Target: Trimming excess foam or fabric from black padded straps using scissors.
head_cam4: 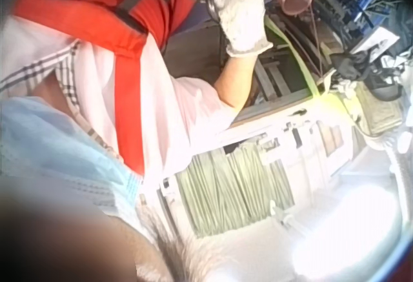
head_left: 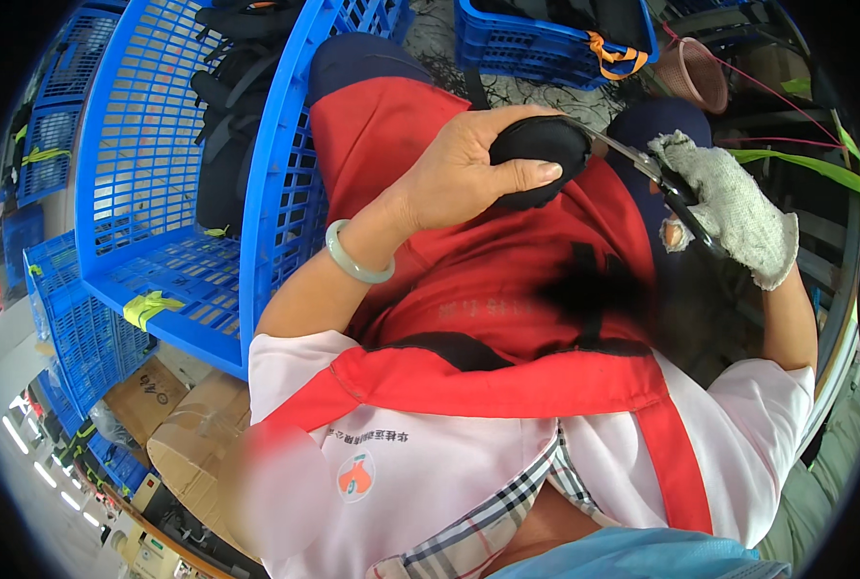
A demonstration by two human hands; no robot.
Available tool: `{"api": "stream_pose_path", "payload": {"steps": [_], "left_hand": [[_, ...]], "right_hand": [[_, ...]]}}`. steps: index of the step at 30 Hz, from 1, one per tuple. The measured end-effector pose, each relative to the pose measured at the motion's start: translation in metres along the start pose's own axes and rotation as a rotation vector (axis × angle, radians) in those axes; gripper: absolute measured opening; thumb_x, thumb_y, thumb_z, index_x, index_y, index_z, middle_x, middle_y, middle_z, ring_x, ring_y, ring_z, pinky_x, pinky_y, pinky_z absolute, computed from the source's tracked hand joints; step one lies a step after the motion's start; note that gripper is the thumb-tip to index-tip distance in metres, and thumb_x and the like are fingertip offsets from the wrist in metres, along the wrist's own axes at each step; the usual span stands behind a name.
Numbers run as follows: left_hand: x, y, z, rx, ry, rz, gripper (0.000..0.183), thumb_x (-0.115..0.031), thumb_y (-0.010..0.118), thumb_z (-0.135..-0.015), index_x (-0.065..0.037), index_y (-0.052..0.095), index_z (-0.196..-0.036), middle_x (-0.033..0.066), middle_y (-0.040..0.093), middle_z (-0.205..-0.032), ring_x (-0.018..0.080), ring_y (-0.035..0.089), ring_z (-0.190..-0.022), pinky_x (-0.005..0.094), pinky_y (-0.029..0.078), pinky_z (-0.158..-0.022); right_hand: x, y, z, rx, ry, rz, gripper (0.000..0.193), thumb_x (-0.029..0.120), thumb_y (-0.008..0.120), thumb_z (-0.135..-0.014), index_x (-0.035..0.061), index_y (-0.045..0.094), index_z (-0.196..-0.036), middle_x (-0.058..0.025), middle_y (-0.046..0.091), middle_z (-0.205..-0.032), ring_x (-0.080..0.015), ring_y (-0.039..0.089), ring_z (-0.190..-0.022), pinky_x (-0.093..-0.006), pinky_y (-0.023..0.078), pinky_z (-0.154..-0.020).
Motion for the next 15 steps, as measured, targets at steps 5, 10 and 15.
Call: {"api": "stream_pose_path", "payload": {"steps": [5, 10, 15], "left_hand": [[-0.002, 0.01, -0.003, 0.124, -0.064, -0.094, 0.036, -0.007, 0.068, -0.086, 0.001, 0.059, -0.119, 0.0038, 0.067, -0.103, 0.0093, 0.061, -0.095, 0.0233, 0.05, -0.085], [0.007, 0.011, -0.003, 0.108, -0.04, -0.087, 0.036, -0.009, 0.067, -0.087, 0.0, 0.059, -0.12, 0.0026, 0.065, -0.099, 0.0078, 0.059, -0.09, 0.0229, 0.05, -0.082], [0.01, 0.015, -0.006, 0.13, 0.014, -0.147, 0.036, -0.008, 0.068, -0.086, 0.0, 0.059, -0.12, 0.0026, 0.065, -0.101, 0.0081, 0.06, -0.092, 0.0229, 0.05, -0.082]], "right_hand": [[0.001, 0.008, 0.006, -0.166, -0.208, 0.126, 0.082, 0.053, 0.079, -0.063, -0.0044, 0.055, -0.116, -0.0214, 0.058, -0.092, -0.0421, 0.052, -0.078, -0.0413, 0.046, -0.071], [0.007, -0.008, 0.009, 0.006, -0.014, 0.192, 0.078, 0.046, 0.081, -0.062, -0.0037, 0.056, -0.116, -0.022, 0.061, -0.095, -0.0416, 0.058, -0.085, -0.0415, 0.048, -0.073], [-0.01, -0.007, 0.019, -0.194, -0.101, 0.349, 0.076, 0.048, 0.081, -0.06, -0.0026, 0.058, -0.112, -0.019, 0.061, -0.088, -0.0359, 0.056, -0.077, -0.0393, 0.047, -0.07]]}}
Point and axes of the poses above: each hand's wrist, its own z-axis away from the middle knuckle, its own y-axis out of the palm, x = y × z, the point moved 2 cm from there along -z, towards the middle knuckle
